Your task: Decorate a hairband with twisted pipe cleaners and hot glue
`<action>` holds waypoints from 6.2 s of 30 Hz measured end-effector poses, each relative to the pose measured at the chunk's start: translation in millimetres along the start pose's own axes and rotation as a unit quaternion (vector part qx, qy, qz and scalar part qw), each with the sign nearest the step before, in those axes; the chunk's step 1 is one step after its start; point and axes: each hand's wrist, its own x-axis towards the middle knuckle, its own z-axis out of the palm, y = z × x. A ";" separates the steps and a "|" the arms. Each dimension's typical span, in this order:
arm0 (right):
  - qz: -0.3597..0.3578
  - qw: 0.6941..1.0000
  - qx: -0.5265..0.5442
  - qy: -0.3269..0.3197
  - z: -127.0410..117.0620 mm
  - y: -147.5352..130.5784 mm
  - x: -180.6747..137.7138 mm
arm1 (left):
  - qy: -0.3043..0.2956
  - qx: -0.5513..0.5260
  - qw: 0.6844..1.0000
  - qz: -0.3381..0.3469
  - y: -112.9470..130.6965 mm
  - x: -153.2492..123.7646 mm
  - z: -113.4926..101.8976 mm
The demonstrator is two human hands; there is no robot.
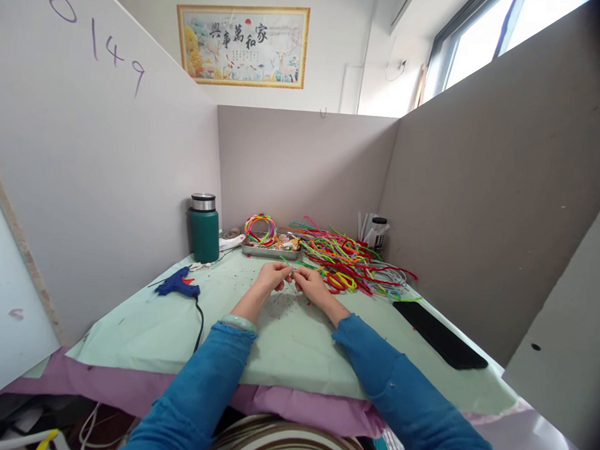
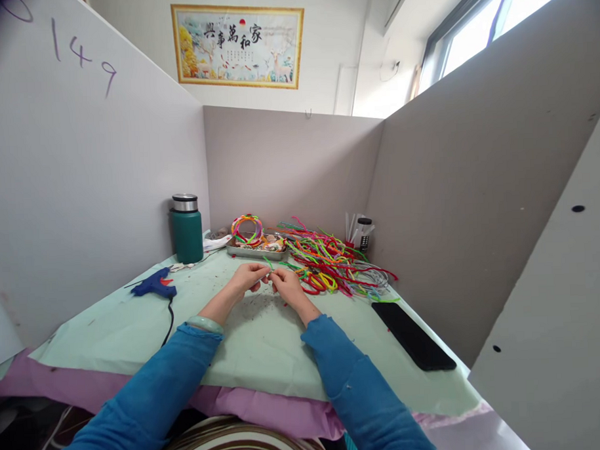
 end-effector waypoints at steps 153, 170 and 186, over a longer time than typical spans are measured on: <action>-0.076 0.972 -0.219 0.044 -4.9 6.2 -1.0 | 0.089 0.309 0.943 0.088 -3.9 5.6 0.8; -0.087 0.925 -0.370 -0.001 -7.9 1.6 -5.4 | 0.006 0.492 0.869 0.055 1.3 -5.0 2.9; -0.094 0.944 -0.317 0.019 -8.1 4.6 -2.4 | 0.036 0.468 0.878 0.089 -3.3 0.2 2.2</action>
